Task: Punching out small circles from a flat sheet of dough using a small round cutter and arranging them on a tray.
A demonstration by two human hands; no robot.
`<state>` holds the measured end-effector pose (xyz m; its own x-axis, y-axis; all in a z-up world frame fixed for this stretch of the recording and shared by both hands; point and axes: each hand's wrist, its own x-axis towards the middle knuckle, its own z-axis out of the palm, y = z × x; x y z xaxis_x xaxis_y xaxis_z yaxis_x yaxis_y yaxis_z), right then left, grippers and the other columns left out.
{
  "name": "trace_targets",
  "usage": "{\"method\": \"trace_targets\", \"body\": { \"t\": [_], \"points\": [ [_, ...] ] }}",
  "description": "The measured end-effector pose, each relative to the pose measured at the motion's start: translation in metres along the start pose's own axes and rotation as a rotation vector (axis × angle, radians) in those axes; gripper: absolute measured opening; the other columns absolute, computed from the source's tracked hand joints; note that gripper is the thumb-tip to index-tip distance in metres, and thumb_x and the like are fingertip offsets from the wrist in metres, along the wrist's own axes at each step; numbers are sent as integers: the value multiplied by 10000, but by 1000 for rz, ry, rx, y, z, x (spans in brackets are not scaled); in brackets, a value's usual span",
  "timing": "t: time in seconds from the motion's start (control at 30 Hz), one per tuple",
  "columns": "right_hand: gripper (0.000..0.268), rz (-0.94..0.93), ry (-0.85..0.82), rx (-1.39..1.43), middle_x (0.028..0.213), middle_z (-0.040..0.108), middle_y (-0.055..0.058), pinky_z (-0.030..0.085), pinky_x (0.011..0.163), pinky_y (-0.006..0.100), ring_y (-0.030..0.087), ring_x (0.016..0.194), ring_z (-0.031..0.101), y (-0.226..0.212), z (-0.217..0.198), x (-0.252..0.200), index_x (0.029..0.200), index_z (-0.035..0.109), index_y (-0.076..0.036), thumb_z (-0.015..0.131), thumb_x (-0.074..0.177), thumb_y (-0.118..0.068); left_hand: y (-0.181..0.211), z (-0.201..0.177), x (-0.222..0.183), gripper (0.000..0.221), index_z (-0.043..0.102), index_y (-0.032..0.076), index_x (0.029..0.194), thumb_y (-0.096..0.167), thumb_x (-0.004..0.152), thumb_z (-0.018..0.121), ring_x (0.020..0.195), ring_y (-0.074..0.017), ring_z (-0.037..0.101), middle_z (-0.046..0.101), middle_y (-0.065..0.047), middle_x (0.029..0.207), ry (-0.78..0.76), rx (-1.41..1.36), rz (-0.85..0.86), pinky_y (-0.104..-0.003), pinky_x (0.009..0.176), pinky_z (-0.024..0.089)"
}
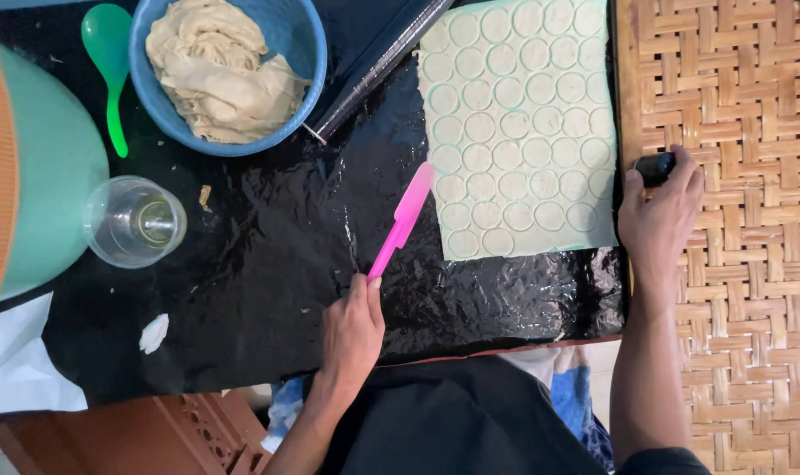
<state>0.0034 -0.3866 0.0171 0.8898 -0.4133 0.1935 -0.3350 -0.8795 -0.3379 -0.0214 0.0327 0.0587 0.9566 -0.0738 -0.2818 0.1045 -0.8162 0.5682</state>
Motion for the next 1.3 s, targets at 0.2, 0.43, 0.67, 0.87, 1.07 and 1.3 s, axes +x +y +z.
{"method": "trace_targets", "body": {
  "t": [0.2, 0.43, 0.67, 0.87, 1.07, 1.3],
  "points": [
    [498, 10, -29, 19, 1303, 564, 291, 437, 1037, 539, 479, 1208, 556, -1, -3, 0, 1457, 462, 55, 725, 1079, -134, 4, -2, 7, 278, 584, 52, 884, 275, 1045, 536, 617, -455, 656, 661, -223, 640, -3, 52, 63, -567, 548, 510],
    [502, -10, -21, 11, 1273, 551, 306, 439, 1031, 543, 485, 1211, 555, 0, -2, -1, 1459, 455, 66, 701, 1051, -92, 11, -13, 7, 273, 580, 46, 877, 258, 1045, 543, 598, -432, 669, 676, -196, 659, 70, 164, 99, -542, 525, 517],
    [495, 4, -40, -8, 1285, 552, 295, 437, 1031, 539, 467, 1206, 555, 1, -2, -2, 1456, 451, 67, 695, 1054, -88, 15, -22, -12, 271, 602, 61, 868, 270, 1030, 543, 582, -410, 678, 678, -181, 627, -30, 104, 15, -530, 533, 523],
    [490, -13, -25, -4, 1277, 549, 297, 436, 1046, 532, 470, 1224, 549, 1, -1, -2, 1458, 454, 66, 698, 1058, -82, 8, -17, -19, 271, 611, 56, 859, 274, 1012, 565, 599, -418, 672, 687, -182, 656, -40, 129, 84, -542, 544, 521],
    [499, -9, -31, -10, 1262, 553, 295, 432, 1035, 536, 479, 1219, 544, 3, -1, -2, 1465, 449, 63, 701, 1060, -87, 6, -20, -18, 274, 605, 60, 850, 268, 1024, 566, 581, -412, 666, 688, -173, 656, 37, 191, 83, -531, 525, 519],
    [488, -11, -38, -7, 1266, 546, 288, 432, 1043, 536, 473, 1223, 546, 1, -2, -2, 1471, 452, 51, 694, 1068, -80, 7, -29, -26, 290, 586, 62, 811, 270, 1014, 570, 555, -397, 664, 667, -167, 613, -21, 80, 95, -520, 501, 510]
  ]
}}
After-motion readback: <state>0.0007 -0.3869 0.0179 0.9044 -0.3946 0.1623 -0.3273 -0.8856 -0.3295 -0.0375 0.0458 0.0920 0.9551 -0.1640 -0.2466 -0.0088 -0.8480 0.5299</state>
